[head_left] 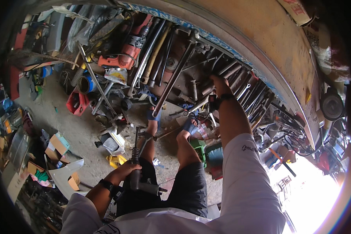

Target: The person holds a metal component and cleans its surface using various metal tools and a round abrasive wheel at a workbench. They pick up a wrench, a screwdriver, and different circular metal parts, placing them on the table.

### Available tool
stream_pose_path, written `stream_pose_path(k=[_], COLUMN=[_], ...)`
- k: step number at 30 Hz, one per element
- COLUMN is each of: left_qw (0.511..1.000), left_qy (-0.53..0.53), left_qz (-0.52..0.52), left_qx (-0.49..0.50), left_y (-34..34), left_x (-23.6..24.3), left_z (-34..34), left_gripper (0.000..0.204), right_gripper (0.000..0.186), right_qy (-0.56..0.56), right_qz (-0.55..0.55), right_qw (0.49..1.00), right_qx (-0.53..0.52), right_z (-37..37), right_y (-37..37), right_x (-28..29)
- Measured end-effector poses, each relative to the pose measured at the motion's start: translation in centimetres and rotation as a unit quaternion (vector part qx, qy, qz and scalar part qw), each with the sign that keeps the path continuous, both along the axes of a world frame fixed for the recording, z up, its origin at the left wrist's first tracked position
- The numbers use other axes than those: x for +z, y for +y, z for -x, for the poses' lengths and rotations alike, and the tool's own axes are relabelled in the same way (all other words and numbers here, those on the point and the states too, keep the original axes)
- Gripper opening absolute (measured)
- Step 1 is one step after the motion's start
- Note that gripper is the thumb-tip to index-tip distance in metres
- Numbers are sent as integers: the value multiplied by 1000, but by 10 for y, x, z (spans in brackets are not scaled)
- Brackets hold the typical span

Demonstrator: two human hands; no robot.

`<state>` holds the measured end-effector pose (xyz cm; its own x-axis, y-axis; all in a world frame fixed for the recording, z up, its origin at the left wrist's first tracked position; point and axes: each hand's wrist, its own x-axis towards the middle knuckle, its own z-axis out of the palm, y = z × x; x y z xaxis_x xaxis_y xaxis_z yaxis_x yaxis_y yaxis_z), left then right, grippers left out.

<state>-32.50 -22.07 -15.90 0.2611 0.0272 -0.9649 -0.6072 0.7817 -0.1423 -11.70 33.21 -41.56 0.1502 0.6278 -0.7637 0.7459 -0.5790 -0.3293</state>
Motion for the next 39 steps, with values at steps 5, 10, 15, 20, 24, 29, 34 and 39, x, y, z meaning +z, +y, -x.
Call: stream_pose_path(k=[5,10,15,20,24,29,34,39], left_qw=[998,999,999,999,999,999,998,997], left_qy=[23,44,31,34,22,21,6,-11], left_qz=[-47,3,-30,-26,-34,-18,-27,-3], left_qx=[-19,6,13,15,24,24,48,71], left_y=[13,-13,0,-9,-16,-12,-24,-46], left_x=[-3,0,1,14,11,13,-4,-10], left_z=[-18,-16,-34,-31,-28,-25,-16,-1], left_gripper=[38,41,40,37,38,33,31,31], right_gripper=[55,35,24,34,29,51,56,56], right_qy=[-85,36,194,317,379,265,139,135], right_qz=[-91,-38,-78,-216,-224,-249,-198,-225], right_qw=[991,980,943,903,893,932,965,962], right_qx=[-51,-193,-259,-195,-92,2,97,76], right_z=[-12,40,-13,69,149,253,297,306], right_y=[8,-40,-36,-114,-144,-154,-139,-140], right_x=[-15,59,59,121,158,142,95,73])
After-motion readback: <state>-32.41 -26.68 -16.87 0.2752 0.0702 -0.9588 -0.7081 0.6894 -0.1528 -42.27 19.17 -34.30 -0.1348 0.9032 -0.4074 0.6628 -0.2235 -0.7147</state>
